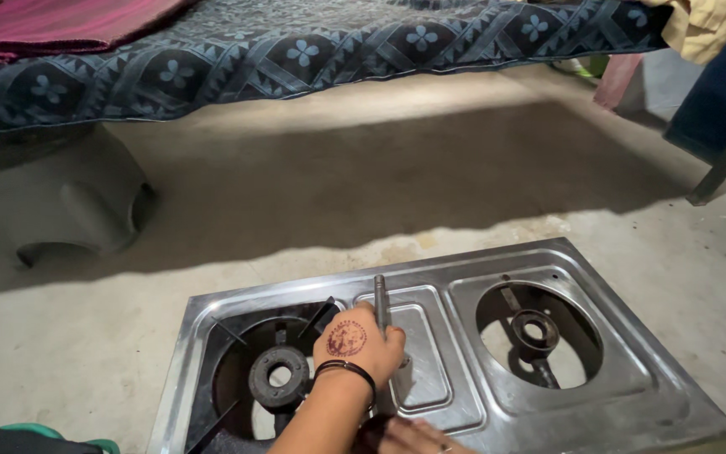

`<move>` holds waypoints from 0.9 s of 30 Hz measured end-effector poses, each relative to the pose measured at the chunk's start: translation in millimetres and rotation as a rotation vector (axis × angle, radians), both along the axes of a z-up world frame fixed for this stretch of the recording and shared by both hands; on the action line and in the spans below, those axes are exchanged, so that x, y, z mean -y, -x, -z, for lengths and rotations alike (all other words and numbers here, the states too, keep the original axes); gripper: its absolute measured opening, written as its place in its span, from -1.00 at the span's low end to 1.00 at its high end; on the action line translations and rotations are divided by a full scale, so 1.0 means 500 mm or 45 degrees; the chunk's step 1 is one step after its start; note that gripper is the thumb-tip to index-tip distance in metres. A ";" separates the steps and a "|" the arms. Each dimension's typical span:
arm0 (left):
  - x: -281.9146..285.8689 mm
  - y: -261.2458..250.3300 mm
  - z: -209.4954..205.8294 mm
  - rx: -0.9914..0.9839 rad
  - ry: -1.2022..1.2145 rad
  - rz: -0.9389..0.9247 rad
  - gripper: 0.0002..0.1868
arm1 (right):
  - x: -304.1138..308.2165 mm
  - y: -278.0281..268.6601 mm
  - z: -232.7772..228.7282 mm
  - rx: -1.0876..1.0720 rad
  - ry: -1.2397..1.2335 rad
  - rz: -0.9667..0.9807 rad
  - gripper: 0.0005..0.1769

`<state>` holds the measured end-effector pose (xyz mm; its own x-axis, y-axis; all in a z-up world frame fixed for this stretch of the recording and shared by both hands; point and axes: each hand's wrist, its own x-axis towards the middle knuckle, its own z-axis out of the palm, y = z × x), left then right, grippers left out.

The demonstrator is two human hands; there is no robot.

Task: The person wipes a two-burner gas stovetop with a dark cloth, repeatedly dipping the cloth into a small container of liquid and scrubbing the burner grates and surrounding surface. The person handles the grates and the cloth throughout the clip.

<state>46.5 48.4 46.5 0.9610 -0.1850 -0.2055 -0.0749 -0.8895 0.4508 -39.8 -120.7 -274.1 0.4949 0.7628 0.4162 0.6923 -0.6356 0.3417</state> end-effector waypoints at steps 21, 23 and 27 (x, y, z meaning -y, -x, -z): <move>-0.088 -0.036 0.008 0.045 0.097 -0.096 -0.44 | -0.061 -0.094 -0.440 -0.668 -0.482 0.495 -0.37; -0.083 -0.040 0.015 0.058 0.128 -0.099 -0.44 | -0.079 -0.090 -0.440 -0.680 -0.443 0.427 -0.46; -0.073 -0.044 0.029 0.091 0.158 -0.115 -0.44 | -0.074 -0.114 -0.450 -0.784 -0.404 0.376 -0.57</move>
